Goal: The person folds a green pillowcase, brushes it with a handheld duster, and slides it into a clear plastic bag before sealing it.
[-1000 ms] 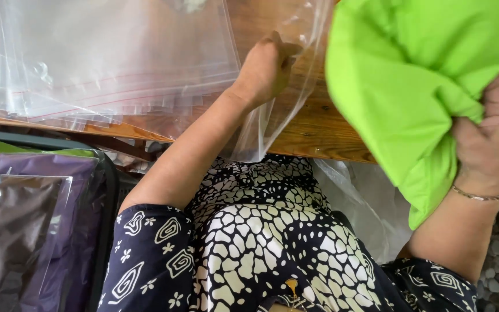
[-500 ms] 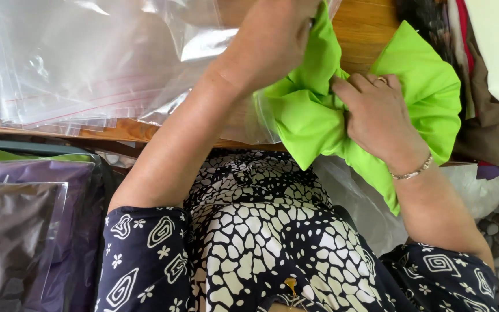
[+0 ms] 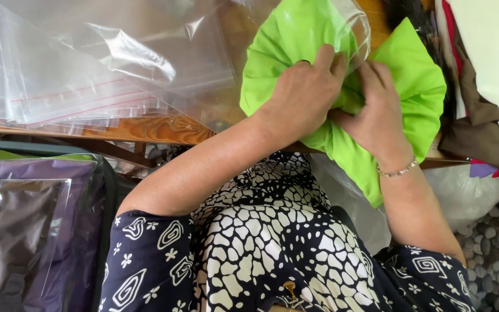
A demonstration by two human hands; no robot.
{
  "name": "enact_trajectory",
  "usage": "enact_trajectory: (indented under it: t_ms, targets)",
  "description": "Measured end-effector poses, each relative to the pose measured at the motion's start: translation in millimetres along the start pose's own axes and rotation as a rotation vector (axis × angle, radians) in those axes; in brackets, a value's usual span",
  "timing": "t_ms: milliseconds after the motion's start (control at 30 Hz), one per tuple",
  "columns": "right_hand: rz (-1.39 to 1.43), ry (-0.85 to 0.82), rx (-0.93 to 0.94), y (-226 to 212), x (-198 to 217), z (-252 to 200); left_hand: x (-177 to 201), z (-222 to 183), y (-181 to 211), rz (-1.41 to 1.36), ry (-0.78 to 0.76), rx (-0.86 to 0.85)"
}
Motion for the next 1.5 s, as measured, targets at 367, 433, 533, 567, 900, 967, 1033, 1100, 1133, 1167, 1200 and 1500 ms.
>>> enact_trajectory:
  t_ms: [367,433,533,567,900,967,1033,1100,1133,1167,1200,1500]
  targets:
    - [-0.383,-0.429,-0.227,44.1,-3.6,-22.6,-32.2,-16.0,-22.8,-0.091,-0.036,-0.049]
    - [-0.465,-0.332,-0.179,65.1,-37.5,-37.6,-24.7,-14.1,-7.0,-0.106,0.057,-0.125]
    - [-0.409,0.243,0.003,76.7,-60.7,-48.5,-20.4,-13.0,18.3,-0.14,0.288,-0.193]
    - [-0.325,0.349,-0.034,73.3,-55.9,-45.1,-27.1,-12.3,25.3,-0.193,0.286,-0.218]
    - [0.753,0.396,-0.459,68.1,-16.1,-17.1,-9.9,-14.5,32.7,-0.285,0.119,-0.338]
    - [0.614,0.377,-0.398,70.3,-14.8,-11.3,-1.2,-19.6,24.2,-0.258,0.206,-0.348]
    - [0.475,0.36,-0.328,69.7,-12.7,-7.2,7.7,-25.1,17.2,-0.224,0.3,-0.361]
    - [0.384,0.474,-0.259,66.5,-6.4,-8.6,18.8,-34.5,9.5,-0.282,0.448,-0.361]
    - [0.385,0.474,-0.257,65.5,-4.1,-9.4,17.5,-38.7,0.9,-0.28,0.449,-0.36]
    - [0.383,0.511,-0.264,64.8,-0.5,-12.1,22.9,-46.0,-14.4,-0.264,0.631,-0.238]
    - [0.381,0.547,-0.271,64.2,3.1,-14.8,27.4,-55.2,-29.4,-0.244,0.811,-0.113]
    - [0.417,0.509,-0.377,31.5,3.5,-26.5,22.3,-52.3,-46.9,-1.254,0.39,0.262]
Point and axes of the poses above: each hand's wrist, its own z-axis towards the middle knuckle, its own x-axis out of the back of the hand, y = z × x, the point moved 5 cm from there along z, towards the middle knuckle, and after that the axes turned 15 degrees about -z, right-handed, at the moved point
